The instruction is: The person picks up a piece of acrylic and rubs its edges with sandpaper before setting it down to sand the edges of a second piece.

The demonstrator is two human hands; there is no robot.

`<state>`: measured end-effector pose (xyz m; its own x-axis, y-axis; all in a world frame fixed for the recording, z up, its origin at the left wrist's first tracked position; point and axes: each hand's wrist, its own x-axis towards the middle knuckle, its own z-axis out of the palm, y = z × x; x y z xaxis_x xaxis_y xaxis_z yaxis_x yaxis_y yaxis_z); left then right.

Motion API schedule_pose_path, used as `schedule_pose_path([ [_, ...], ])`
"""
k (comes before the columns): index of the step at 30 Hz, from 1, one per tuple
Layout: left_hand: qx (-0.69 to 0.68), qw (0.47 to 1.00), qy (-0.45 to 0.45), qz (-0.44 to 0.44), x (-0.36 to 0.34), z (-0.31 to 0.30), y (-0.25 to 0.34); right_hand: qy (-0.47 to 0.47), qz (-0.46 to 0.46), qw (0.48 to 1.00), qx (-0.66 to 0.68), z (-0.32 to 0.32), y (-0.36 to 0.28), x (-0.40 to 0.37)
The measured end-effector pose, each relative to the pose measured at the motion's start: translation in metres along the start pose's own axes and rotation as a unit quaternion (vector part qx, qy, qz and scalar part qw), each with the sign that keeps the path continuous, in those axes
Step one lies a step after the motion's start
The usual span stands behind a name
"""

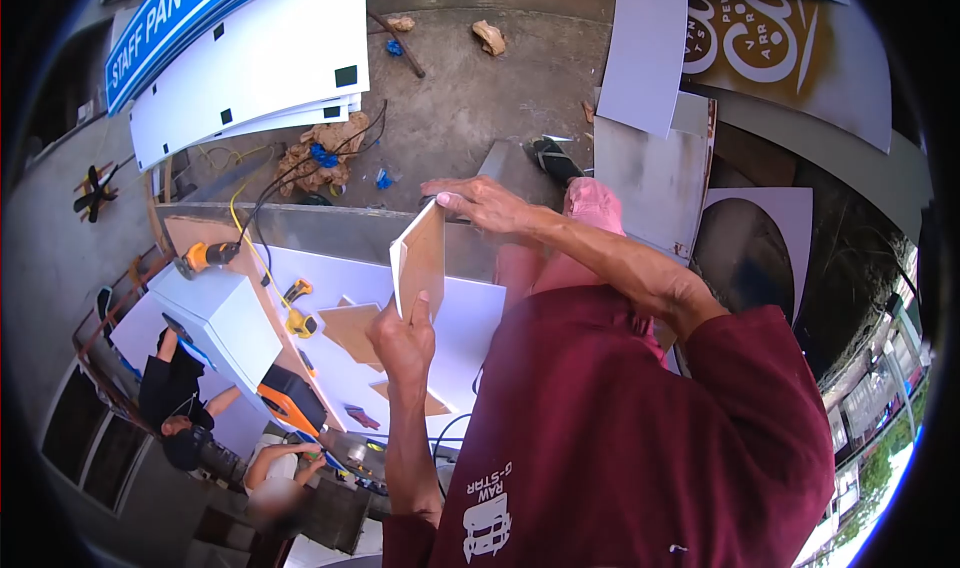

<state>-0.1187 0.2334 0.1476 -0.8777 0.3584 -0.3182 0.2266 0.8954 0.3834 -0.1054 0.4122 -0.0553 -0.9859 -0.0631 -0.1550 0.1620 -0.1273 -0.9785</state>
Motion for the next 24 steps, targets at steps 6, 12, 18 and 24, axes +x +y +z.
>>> schedule_pose_path([
  [6, -0.009, 1.000, -0.004, 0.000, 0.002, -0.001, 0.003, 0.008, -0.076, 0.997, 0.023, 0.009, -0.024, -0.007],
  [12, 0.000, 0.999, -0.028, -0.018, 0.003, -0.003, 0.003, 0.031, -0.091, 0.995, 0.040, 0.014, -0.034, -0.013],
  [18, -0.006, 1.000, -0.005, 0.013, 0.003, 0.002, -0.002, 0.029, -0.149, 0.988, 0.037, 0.020, -0.105, -0.018],
  [24, -0.014, 1.000, -0.009, 0.002, 0.003, -0.001, 0.001, 0.011, -0.130, 0.991, 0.019, 0.023, -0.080, -0.021],
])
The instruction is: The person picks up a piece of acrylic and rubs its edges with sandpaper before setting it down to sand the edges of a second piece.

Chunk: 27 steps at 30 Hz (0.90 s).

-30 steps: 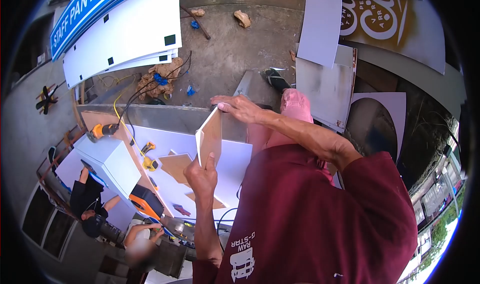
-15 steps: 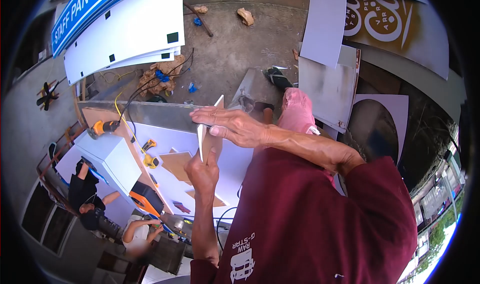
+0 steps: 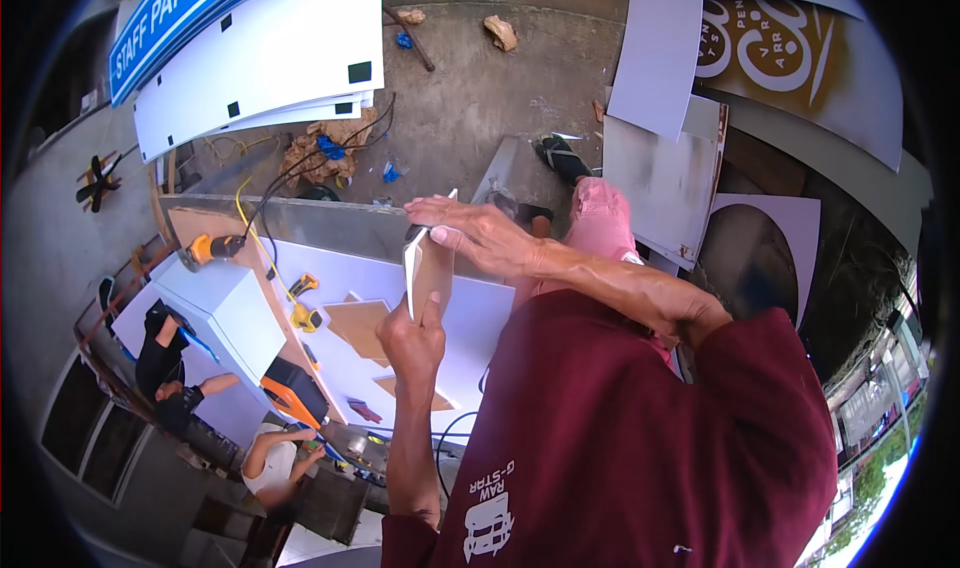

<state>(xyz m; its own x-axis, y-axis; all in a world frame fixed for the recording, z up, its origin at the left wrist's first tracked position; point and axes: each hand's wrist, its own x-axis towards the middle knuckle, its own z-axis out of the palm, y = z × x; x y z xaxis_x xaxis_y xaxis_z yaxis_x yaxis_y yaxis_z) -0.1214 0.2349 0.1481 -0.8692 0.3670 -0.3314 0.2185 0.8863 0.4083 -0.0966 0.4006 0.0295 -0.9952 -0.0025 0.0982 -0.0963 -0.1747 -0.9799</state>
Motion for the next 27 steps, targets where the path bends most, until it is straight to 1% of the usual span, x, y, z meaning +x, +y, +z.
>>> schedule_pose_path([
  [2, 0.006, 1.000, 0.007, 0.011, 0.008, 0.003, 0.004, 0.010, -0.039, 0.999, -0.001, -0.001, -0.019, 0.006],
  [3, 0.012, 1.000, -0.003, 0.008, 0.002, 0.000, 0.006, 0.020, -0.079, 0.996, 0.020, -0.001, -0.044, 0.008],
  [4, 0.016, 1.000, -0.011, 0.002, -0.006, -0.003, 0.006, 0.023, -0.066, 0.997, 0.023, 0.004, -0.044, 0.003],
  [6, 0.016, 1.000, -0.006, 0.009, 0.002, 0.000, 0.006, 0.024, -0.063, 0.998, 0.010, -0.002, -0.027, 0.005],
  [7, 0.006, 1.000, 0.006, -0.007, 0.001, 0.000, 0.006, 0.027, -0.026, 0.999, 0.004, 0.000, 0.007, 0.002],
  [8, 0.012, 1.000, 0.004, -0.006, 0.000, 0.000, 0.005, 0.042, 0.025, 0.998, -0.036, -0.006, 0.040, -0.001],
  [9, 0.017, 1.000, 0.005, -0.004, -0.001, 0.001, 0.003, 0.036, 0.068, 0.996, -0.044, -0.010, 0.072, -0.005],
  [10, 0.021, 1.000, 0.005, -0.001, 0.000, 0.002, 0.003, 0.031, 0.110, 0.992, -0.052, -0.017, 0.080, -0.002],
  [11, 0.028, 1.000, 0.001, 0.008, -0.001, 0.001, 0.004, 0.036, 0.092, 0.994, -0.037, -0.012, 0.082, -0.008],
  [13, 0.040, 0.999, -0.004, 0.024, 0.000, 0.000, 0.009, 0.042, 0.055, 0.998, -0.010, -0.008, 0.036, -0.002],
  [14, 0.036, 0.999, -0.002, 0.024, 0.002, 0.002, 0.009, 0.039, 0.017, 0.999, 0.014, -0.004, 0.009, -0.001],
  [16, 0.033, 0.999, -0.008, 0.021, -0.001, 0.000, 0.008, 0.027, -0.018, 0.998, 0.049, -0.009, -0.007, -0.002],
  [17, 0.021, 1.000, -0.013, -0.001, -0.003, -0.002, 0.005, 0.028, 0.028, 0.999, 0.028, -0.006, 0.015, -0.005],
  [18, 0.005, 1.000, -0.010, -0.017, -0.001, 0.000, 0.001, 0.027, 0.066, 0.997, 0.000, -0.009, 0.057, -0.003],
  [19, -0.009, 0.999, -0.010, -0.035, 0.000, 0.002, 0.000, 0.028, 0.107, 0.994, -0.025, -0.012, 0.080, -0.003],
  [22, 0.018, 1.000, -0.007, 0.006, -0.001, 0.000, 0.005, 0.036, 0.120, 0.992, -0.013, -0.010, 0.061, -0.001],
  [23, 0.018, 1.000, -0.010, 0.007, -0.003, -0.001, 0.006, 0.050, 0.072, 0.996, 0.002, -0.001, 0.042, -0.007],
  [26, 0.012, 1.000, -0.003, 0.007, -0.005, -0.004, 0.004, 0.059, 0.039, 0.997, 0.011, 0.001, 0.016, -0.013],
  [27, 0.008, 1.000, -0.001, 0.004, -0.006, -0.005, 0.002, 0.050, 0.066, 0.996, -0.011, -0.001, 0.036, -0.011],
])
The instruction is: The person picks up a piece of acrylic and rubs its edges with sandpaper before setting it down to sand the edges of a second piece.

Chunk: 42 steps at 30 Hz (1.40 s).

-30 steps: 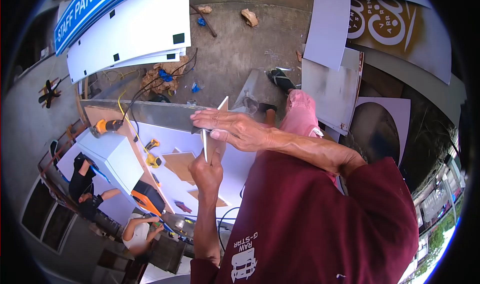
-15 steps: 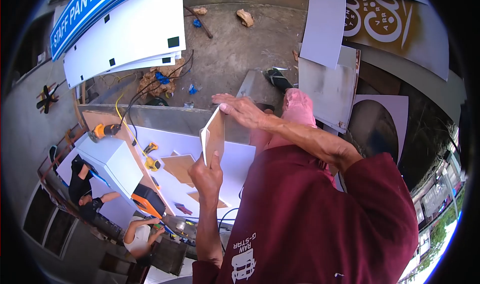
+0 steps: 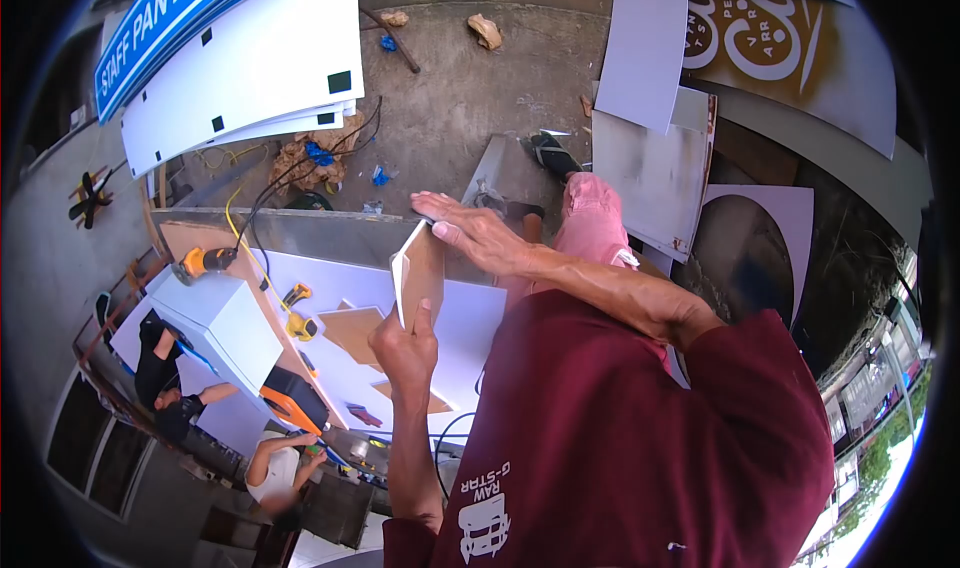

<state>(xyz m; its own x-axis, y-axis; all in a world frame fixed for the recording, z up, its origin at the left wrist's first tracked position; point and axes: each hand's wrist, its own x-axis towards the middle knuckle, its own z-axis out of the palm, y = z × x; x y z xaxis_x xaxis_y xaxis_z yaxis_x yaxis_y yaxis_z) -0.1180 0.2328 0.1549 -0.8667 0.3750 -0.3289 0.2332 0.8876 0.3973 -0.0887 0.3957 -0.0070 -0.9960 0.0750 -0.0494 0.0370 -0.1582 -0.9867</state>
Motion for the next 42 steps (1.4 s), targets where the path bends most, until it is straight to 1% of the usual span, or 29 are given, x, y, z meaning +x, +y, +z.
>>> schedule_pose_path([
  [2, -0.013, 1.000, 0.008, 0.001, 0.010, 0.008, 0.000, -0.009, 0.027, 0.999, -0.018, -0.010, 0.031, 0.016],
  [3, -0.011, 1.000, 0.000, -0.011, 0.006, 0.004, -0.001, -0.016, 0.050, 0.999, -0.015, -0.002, 0.034, 0.013],
  [4, -0.012, 1.000, -0.004, -0.019, 0.006, 0.003, -0.001, -0.004, 0.046, 0.999, -0.011, -0.002, 0.019, 0.012],
  [7, 0.002, 0.998, -0.023, -0.051, 0.003, 0.006, -0.004, -0.010, -0.039, 0.999, 0.017, -0.002, -0.034, -0.001],
  [8, 0.005, 0.998, -0.024, -0.050, -0.003, 0.003, -0.003, -0.016, -0.037, 0.998, 0.040, -0.004, -0.019, 0.000],
  [10, 0.002, 0.999, -0.003, -0.032, 0.005, 0.007, 0.003, -0.008, 0.037, 0.999, -0.009, -0.008, 0.034, 0.010],
  [11, 0.000, 0.999, -0.005, -0.032, 0.005, 0.007, 0.003, -0.009, 0.076, 0.997, -0.019, -0.008, 0.048, 0.011],
  [12, 0.001, 0.999, -0.009, -0.036, 0.003, 0.006, 0.001, -0.002, 0.048, 0.999, -0.007, -0.003, 0.039, 0.010],
  [14, 0.002, 0.999, -0.010, -0.035, 0.003, 0.008, 0.001, 0.009, -0.006, 1.000, 0.008, 0.002, -0.009, 0.010],
  [15, 0.004, 0.999, -0.007, -0.032, 0.004, 0.007, 0.003, 0.007, -0.060, 0.997, 0.056, 0.003, -0.050, 0.007],
  [17, 0.010, 1.000, -0.004, -0.022, 0.002, 0.006, 0.000, -0.013, -0.132, 0.988, 0.074, 0.000, -0.087, 0.005],
  [18, 0.013, 1.000, -0.005, -0.012, 0.000, 0.006, -0.003, -0.014, -0.101, 0.992, 0.070, 0.002, -0.076, 0.003],
  [20, 0.009, 1.000, 0.007, 0.003, 0.010, 0.010, -0.001, -0.020, -0.052, 0.997, 0.047, -0.006, -0.018, 0.009],
  [21, 0.009, 1.000, 0.004, 0.000, 0.010, 0.009, 0.002, -0.015, -0.007, 1.000, 0.014, -0.011, 0.013, 0.012],
  [23, 0.010, 1.000, 0.001, -0.009, 0.004, 0.005, 0.004, -0.032, 0.065, 0.997, 0.004, -0.015, 0.036, 0.015],
  [24, 0.007, 1.000, 0.005, -0.007, 0.005, 0.006, 0.003, -0.019, 0.020, 1.000, 0.001, -0.011, 0.024, 0.015],
  [25, 0.004, 1.000, 0.007, -0.009, 0.005, 0.007, 0.002, -0.008, -0.023, 1.000, 0.000, -0.002, -0.002, 0.009],
  [26, 0.005, 1.000, 0.004, -0.016, 0.005, 0.008, 0.002, -0.016, -0.062, 0.997, 0.039, -0.003, -0.038, 0.005],
  [28, 0.008, 1.000, -0.007, -0.030, 0.005, 0.007, 0.002, -0.021, -0.064, 0.996, 0.053, -0.002, -0.034, 0.004],
  [29, 0.004, 1.000, -0.004, -0.023, 0.003, 0.004, -0.001, -0.024, -0.068, 0.996, 0.060, -0.002, -0.030, 0.005],
  [30, -0.003, 1.000, 0.007, -0.011, 0.006, 0.005, -0.003, -0.011, -0.031, 0.999, -0.005, -0.001, 0.006, 0.009],
  [31, -0.008, 1.000, 0.016, 0.000, 0.008, 0.005, -0.004, -0.008, 0.041, 0.999, -0.017, -0.005, 0.038, 0.013],
  [32, -0.002, 1.000, 0.014, 0.003, 0.006, 0.002, -0.004, -0.054, 0.154, 0.987, 0.013, -0.014, 0.033, 0.016],
  [33, 0.001, 1.000, 0.015, 0.007, 0.006, 0.004, -0.003, -0.099, 0.263, 0.959, 0.040, -0.023, 0.027, 0.021],
  [34, 0.003, 1.000, 0.012, 0.010, 0.006, 0.005, -0.003, -0.045, 0.178, 0.983, 0.016, -0.015, 0.026, 0.015],
  [36, 0.016, 1.000, 0.005, 0.010, 0.006, 0.004, -0.002, 0.057, 0.004, 0.998, -0.033, 0.010, 0.017, 0.003],
  [39, 0.011, 1.000, -0.003, -0.004, -0.001, 0.002, -0.006, 0.023, 0.005, 1.000, -0.019, 0.002, 0.023, 0.007],
  [40, 0.000, 1.000, 0.006, -0.003, 0.006, 0.006, -0.007, 0.006, 0.051, 0.998, -0.023, -0.005, 0.029, 0.012],
  [42, -0.006, 1.000, 0.018, 0.015, 0.008, 0.007, -0.004, 0.001, 0.116, 0.993, 0.009, -0.010, 0.026, 0.014],
])
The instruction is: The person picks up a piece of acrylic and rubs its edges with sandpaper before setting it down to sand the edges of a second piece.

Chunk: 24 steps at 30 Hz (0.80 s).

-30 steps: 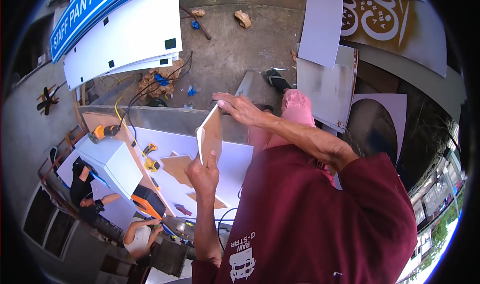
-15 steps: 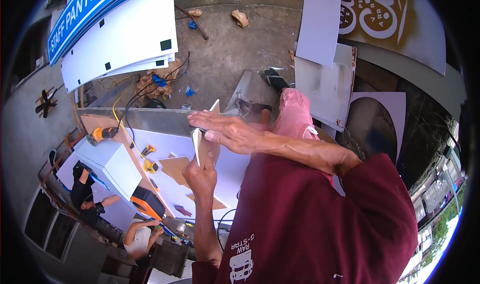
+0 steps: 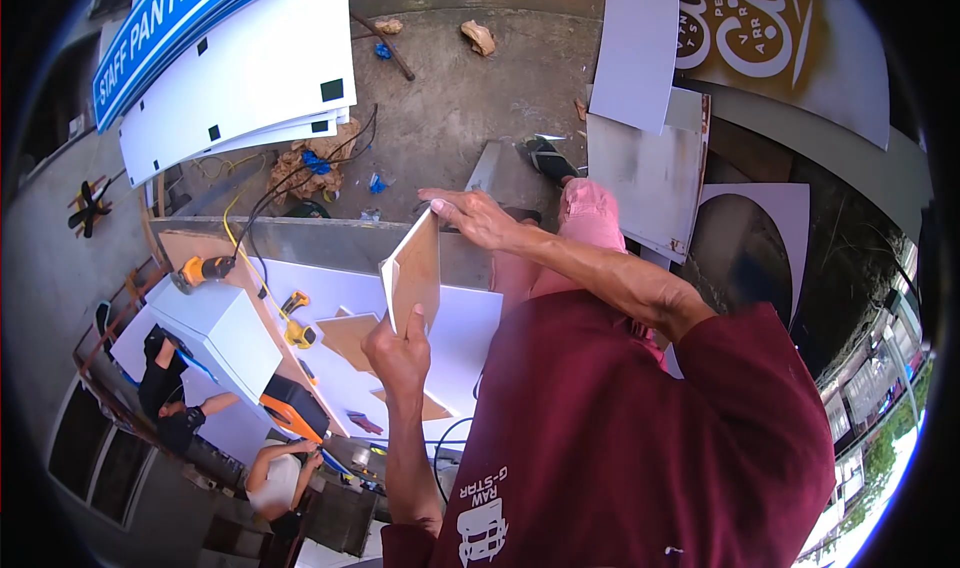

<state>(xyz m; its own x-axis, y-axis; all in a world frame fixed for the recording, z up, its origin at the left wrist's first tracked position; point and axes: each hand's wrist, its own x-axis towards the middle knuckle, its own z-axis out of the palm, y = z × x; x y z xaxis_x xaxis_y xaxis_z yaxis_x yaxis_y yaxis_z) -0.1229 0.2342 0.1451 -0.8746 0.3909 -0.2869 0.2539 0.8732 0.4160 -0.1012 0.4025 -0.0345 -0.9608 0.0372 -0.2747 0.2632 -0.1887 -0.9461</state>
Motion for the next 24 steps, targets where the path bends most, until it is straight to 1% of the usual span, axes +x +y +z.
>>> schedule_pose_path([
  [1, -0.001, 1.000, 0.005, 0.004, -0.001, -0.001, 0.001, -0.008, 0.034, 0.999, 0.018, 0.000, -0.004, 0.001],
  [5, 0.031, 0.999, -0.027, -0.024, -0.007, -0.004, 0.004, -0.007, -0.081, 0.997, -0.005, -0.001, -0.012, -0.002],
  [6, 0.031, 0.999, -0.021, -0.020, -0.005, -0.004, 0.006, -0.007, -0.029, 1.000, 0.000, -0.005, -0.009, 0.006],
  [7, 0.030, 0.999, -0.014, -0.015, -0.001, -0.002, 0.007, -0.022, -0.034, 0.999, -0.018, -0.012, -0.005, 0.015],
  [9, 0.018, 0.998, -0.036, -0.049, -0.004, -0.004, 0.001, -0.058, -0.021, 0.997, -0.038, -0.010, -0.002, 0.010],
  [10, 0.009, 0.997, -0.043, -0.067, -0.004, -0.002, -0.001, -0.016, -0.108, 0.993, -0.050, -0.005, -0.017, 0.002],
  [13, -0.001, 0.999, -0.021, -0.031, -0.003, -0.002, 0.005, -0.043, -0.041, 0.997, -0.041, -0.007, 0.003, 0.010],
  [14, -0.005, 1.000, -0.016, -0.026, -0.001, -0.001, 0.004, -0.047, 0.025, 0.998, -0.032, -0.010, 0.008, 0.010],
  [15, -0.009, 1.000, -0.008, -0.021, 0.002, 0.000, 0.002, -0.022, -0.024, 0.999, -0.036, -0.010, 0.003, 0.014],
  [17, -0.001, 1.000, -0.010, -0.015, -0.005, -0.004, 0.000, 0.024, -0.100, 0.994, -0.029, 0.012, -0.015, -0.004],
  [19, 0.014, 1.000, -0.008, 0.007, 0.000, -0.002, 0.001, 0.011, -0.171, 0.985, 0.000, 0.023, -0.083, -0.026],
  [20, 0.014, 1.000, -0.019, -0.006, 0.001, -0.002, 0.003, 0.006, -0.204, 0.979, 0.016, 0.025, -0.103, -0.033],
  [22, 0.016, 0.999, -0.037, -0.031, 0.002, -0.005, 0.006, -0.013, -0.195, 0.980, 0.023, 0.023, -0.094, -0.031],
  [23, 0.006, 0.999, -0.029, -0.033, 0.004, -0.004, 0.005, -0.021, -0.196, 0.980, 0.023, 0.017, -0.085, -0.025],
  [24, -0.003, 0.999, -0.020, -0.035, 0.003, -0.003, 0.002, -0.024, -0.144, 0.989, 0.010, 0.012, -0.057, -0.016],
])
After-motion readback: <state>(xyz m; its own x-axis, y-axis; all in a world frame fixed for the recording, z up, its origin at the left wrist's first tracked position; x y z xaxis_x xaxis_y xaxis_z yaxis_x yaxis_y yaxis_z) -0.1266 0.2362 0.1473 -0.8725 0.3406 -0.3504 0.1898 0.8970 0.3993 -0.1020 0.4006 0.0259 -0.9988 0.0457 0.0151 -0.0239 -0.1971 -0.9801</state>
